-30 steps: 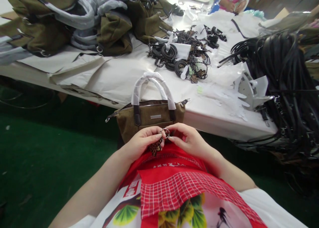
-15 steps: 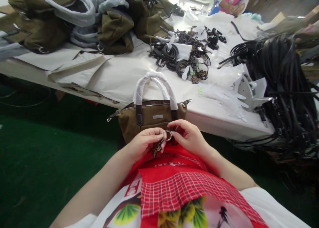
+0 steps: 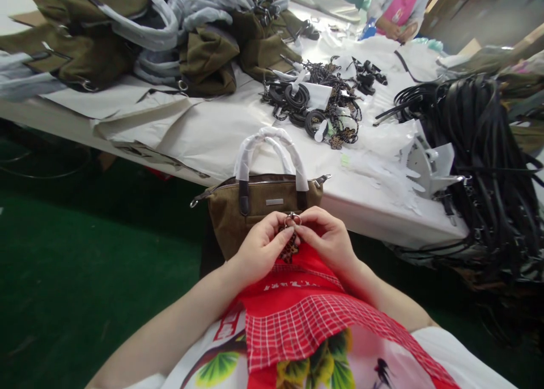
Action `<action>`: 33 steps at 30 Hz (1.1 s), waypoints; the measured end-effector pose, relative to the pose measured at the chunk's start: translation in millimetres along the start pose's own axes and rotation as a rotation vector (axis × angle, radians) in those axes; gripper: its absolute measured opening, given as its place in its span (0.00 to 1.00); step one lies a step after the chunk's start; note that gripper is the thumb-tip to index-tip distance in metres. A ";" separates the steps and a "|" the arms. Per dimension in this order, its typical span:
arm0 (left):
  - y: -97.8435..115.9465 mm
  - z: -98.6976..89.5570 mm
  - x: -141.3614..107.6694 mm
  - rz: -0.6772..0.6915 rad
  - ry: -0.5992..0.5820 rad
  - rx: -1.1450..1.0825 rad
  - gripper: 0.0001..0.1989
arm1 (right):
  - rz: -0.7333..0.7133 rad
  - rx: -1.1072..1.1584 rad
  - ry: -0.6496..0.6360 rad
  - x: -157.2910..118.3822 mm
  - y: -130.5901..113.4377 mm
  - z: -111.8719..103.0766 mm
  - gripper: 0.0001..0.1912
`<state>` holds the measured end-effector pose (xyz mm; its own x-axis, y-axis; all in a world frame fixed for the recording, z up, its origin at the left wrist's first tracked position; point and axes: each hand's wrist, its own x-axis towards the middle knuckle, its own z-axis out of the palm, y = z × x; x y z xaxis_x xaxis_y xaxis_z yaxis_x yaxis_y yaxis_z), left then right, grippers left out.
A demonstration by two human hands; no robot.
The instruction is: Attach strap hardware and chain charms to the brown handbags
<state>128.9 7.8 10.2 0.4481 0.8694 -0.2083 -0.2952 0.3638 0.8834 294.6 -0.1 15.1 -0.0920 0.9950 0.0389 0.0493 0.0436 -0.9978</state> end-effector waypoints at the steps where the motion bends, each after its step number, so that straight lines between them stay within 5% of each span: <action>1: -0.3 1.1 -1.3 0.027 -0.007 0.068 0.09 | 0.045 0.071 -0.005 0.2 -0.4 -0.4 0.04; 5: 3.6 -1.1 -5.0 0.135 -0.032 0.345 0.11 | 0.139 0.142 -0.015 2.9 -7.0 -12.0 0.07; 9: 21.1 -6.8 -3.8 0.444 0.143 0.698 0.12 | 0.157 0.162 -0.083 4.6 -13.1 -24.6 0.11; 12: 37.0 -4.2 -1.1 0.568 0.046 0.769 0.12 | 0.178 0.164 -0.173 4.6 -15.5 -26.1 0.14; 17: 49.6 9.1 3.3 0.507 -0.136 0.819 0.06 | 0.204 0.149 -0.187 5.0 -17.4 -24.7 0.19; 24: 44.6 12.6 12.8 0.387 -0.015 0.673 0.07 | 0.103 0.284 -0.226 8.0 -9.5 -24.4 0.20; 28: 38.5 11.9 16.0 0.275 0.030 0.490 0.11 | 0.221 0.584 -0.313 6.9 -5.3 -19.5 0.15; 33: 33.7 10.5 18.4 0.250 0.093 0.417 0.11 | 0.399 0.649 -0.373 7.7 -2.9 -17.9 0.15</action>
<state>136.1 32.5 40.5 0.3237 0.9461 0.0114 -0.0126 -0.0078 0.9999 311.6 9.1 19.2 -0.5169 0.8248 -0.2289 -0.4226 -0.4784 -0.7698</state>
